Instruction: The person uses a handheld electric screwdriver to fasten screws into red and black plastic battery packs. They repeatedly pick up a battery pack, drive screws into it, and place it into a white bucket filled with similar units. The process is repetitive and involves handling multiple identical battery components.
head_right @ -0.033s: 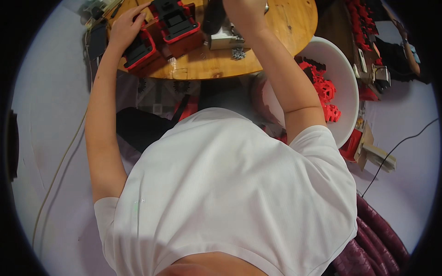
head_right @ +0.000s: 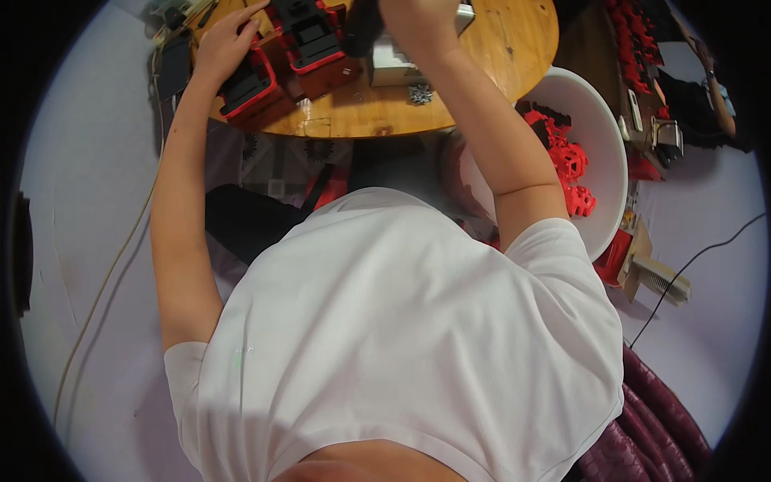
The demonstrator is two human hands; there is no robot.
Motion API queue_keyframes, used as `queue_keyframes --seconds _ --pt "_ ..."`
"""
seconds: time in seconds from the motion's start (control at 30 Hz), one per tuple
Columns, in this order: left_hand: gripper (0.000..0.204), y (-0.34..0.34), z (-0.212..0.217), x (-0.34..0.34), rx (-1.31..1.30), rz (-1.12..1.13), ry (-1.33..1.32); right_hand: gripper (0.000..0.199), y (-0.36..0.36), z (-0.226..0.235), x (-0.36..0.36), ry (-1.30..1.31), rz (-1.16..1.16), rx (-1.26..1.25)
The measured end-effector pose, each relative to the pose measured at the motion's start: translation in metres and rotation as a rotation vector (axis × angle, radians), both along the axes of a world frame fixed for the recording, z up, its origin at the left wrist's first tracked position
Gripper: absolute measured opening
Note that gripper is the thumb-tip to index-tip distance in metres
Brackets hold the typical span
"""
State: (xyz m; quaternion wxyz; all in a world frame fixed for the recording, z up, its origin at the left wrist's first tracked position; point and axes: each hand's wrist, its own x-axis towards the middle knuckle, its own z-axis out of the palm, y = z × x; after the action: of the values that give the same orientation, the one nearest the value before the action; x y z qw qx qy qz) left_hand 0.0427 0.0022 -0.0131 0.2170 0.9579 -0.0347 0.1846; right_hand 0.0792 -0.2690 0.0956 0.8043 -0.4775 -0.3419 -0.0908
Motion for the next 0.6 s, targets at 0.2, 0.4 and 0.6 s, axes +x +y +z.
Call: queue_keyframes --seconds 0.2,0.4,0.6 --pt "0.032 -0.027 0.038 -0.013 -0.094 0.044 0.020 0.031 0.047 -0.004 -0.010 -0.278 0.030 0.061" --pt "0.030 -0.021 0.029 -0.007 -0.056 0.031 0.021 0.031 0.055 -0.011 -0.010 -0.236 0.050 0.019" --pt "0.030 -0.020 0.038 -0.010 -0.062 0.026 0.113 0.036 0.067 -0.011 -0.013 -0.352 0.059 -0.113"
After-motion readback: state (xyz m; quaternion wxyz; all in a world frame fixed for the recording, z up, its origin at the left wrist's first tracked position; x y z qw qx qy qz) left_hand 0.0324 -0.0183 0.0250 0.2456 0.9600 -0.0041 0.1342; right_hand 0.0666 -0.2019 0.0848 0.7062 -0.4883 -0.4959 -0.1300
